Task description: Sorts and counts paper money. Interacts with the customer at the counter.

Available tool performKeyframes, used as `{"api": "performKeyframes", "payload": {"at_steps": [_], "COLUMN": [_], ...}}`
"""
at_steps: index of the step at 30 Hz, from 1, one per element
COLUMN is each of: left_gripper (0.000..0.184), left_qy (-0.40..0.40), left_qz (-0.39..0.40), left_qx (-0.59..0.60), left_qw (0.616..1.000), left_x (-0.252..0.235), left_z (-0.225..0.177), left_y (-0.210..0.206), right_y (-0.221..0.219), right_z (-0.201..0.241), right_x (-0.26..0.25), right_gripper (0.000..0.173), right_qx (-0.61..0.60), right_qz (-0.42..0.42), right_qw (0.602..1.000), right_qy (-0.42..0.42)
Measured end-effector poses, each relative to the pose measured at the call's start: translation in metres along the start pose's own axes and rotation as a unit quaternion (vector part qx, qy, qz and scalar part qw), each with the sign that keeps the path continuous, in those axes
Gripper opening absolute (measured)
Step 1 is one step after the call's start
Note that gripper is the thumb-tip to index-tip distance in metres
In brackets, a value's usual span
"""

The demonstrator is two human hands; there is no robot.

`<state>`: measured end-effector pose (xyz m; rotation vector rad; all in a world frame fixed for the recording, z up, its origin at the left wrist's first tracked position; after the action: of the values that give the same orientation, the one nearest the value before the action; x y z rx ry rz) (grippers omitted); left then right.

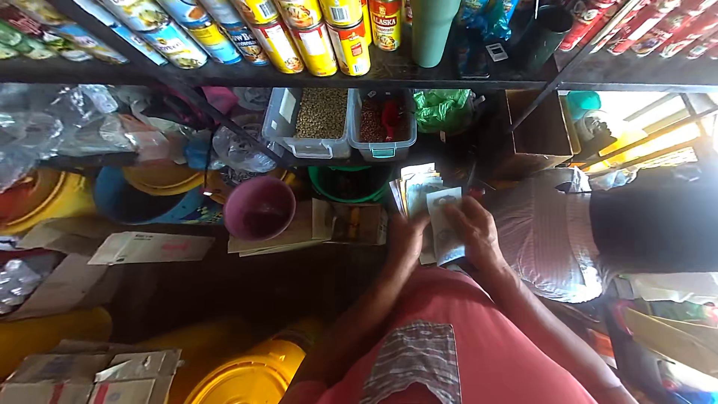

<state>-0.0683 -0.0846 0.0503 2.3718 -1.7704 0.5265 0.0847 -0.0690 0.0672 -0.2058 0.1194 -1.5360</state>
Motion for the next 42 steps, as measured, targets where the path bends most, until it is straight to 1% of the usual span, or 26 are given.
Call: {"api": "performKeyframes", "payload": {"at_steps": [4, 6, 10, 12, 13, 15, 18, 20, 22, 24, 27, 29, 30, 31, 33, 35, 36, 38, 39, 42], "left_gripper": [0.028, 0.030, 0.030, 0.034, 0.035, 0.033, 0.022, 0.026, 0.037, 0.048, 0.057, 0.058, 0.057, 0.050, 0.030, 0.014, 0.014, 0.024, 0.028, 0.026], "left_qy": [-0.009, -0.012, -0.009, -0.011, -0.012, -0.008, -0.012, -0.020, -0.025, -0.029, -0.032, -0.028, -0.027, -0.026, -0.024, -0.024, -0.023, -0.026, -0.029, -0.030], "left_qz": [-0.005, -0.003, -0.011, 0.001, 0.009, 0.015, 0.002, 0.007, 0.008, 0.011, 0.011, 0.012, 0.012, 0.010, 0.000, -0.008, -0.006, -0.004, -0.002, -0.005], "left_qx": [0.005, 0.007, -0.011, -0.012, -0.007, -0.002, 0.002, -0.012, -0.028, -0.029, -0.028, -0.029, -0.034, -0.040, -0.033, -0.028, -0.023, -0.012, -0.015, -0.030], "left_qw": [1.000, 1.000, 1.000, 1.000, 1.000, 1.000, 1.000, 1.000, 0.999, 0.999, 0.999, 0.999, 0.999, 0.999, 0.999, 0.999, 0.999, 1.000, 0.999, 0.999], "left_x": [0.002, 0.001, 0.003, 0.003, 0.002, 0.001, -0.001, 0.000, 0.001, 0.000, -0.001, -0.002, -0.001, -0.001, -0.001, -0.002, -0.002, -0.003, -0.003, -0.001], "left_z": [-0.001, -0.001, -0.005, -0.005, -0.004, -0.002, -0.002, -0.003, -0.002, -0.001, 0.000, -0.001, -0.002, -0.003, -0.004, -0.006, -0.006, -0.004, -0.005, -0.007], "left_y": [0.000, 0.001, -0.002, -0.002, -0.002, -0.002, -0.003, -0.004, -0.006, -0.006, -0.005, -0.004, -0.003, -0.002, 0.001, 0.002, 0.003, 0.003, 0.003, 0.007], "right_y": [0.007, 0.009, 0.003, 0.004, 0.007, 0.014, 0.019, 0.016, 0.011, 0.010, 0.014, 0.015, 0.014, 0.014, 0.014, 0.012, 0.010, 0.005, 0.003, 0.002], "right_z": [0.001, 0.001, -0.002, -0.004, -0.004, -0.004, -0.001, -0.001, -0.003, -0.006, -0.007, -0.006, -0.006, -0.006, -0.005, -0.006, -0.007, -0.008, -0.009, -0.009], "right_x": [-0.005, -0.006, -0.003, -0.003, -0.003, -0.005, -0.006, -0.004, -0.001, 0.000, -0.002, -0.003, -0.004, -0.004, -0.005, -0.005, -0.005, -0.003, -0.003, -0.005], "right_gripper": [0.016, 0.014, 0.023, 0.020, 0.019, 0.020, 0.019, 0.022, 0.025, 0.022, 0.018, 0.017, 0.017, 0.018, 0.020, 0.022, 0.024, 0.025, 0.024, 0.020], "right_qx": [-0.028, -0.064, -0.102, -0.122, -0.134, -0.152, -0.156, -0.136, -0.122, -0.132, -0.125, -0.120, -0.119, -0.119, -0.124, -0.137, -0.142, -0.148, -0.153, -0.168], "right_qz": [-0.037, -0.023, 0.023, 0.009, -0.002, -0.024, -0.025, 0.001, 0.017, -0.005, -0.015, -0.011, -0.014, -0.022, -0.026, -0.005, 0.013, 0.038, 0.035, -0.001], "right_qw": [0.999, 0.998, 0.991, 0.987, 0.985, 0.985, 0.986, 0.989, 0.989, 0.987, 0.989, 0.991, 0.991, 0.991, 0.991, 0.989, 0.987, 0.982, 0.980, 0.978], "right_qy": [-0.005, -0.018, -0.080, -0.106, -0.107, -0.081, -0.049, -0.057, -0.082, -0.097, -0.077, -0.059, -0.054, -0.051, -0.051, -0.065, -0.077, -0.109, -0.122, -0.121]}}
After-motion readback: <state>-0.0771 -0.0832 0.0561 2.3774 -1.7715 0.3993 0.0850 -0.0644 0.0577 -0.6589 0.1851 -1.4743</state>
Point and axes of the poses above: each hand's wrist, its own x-axis away from the middle knuckle, its own y-axis out of the back of the hand, z = x × y, the point moved 4 cm from there along -x, towards the middle knuckle, and after that the axes turned 10 degrees about -x, right-handed, at the moved point
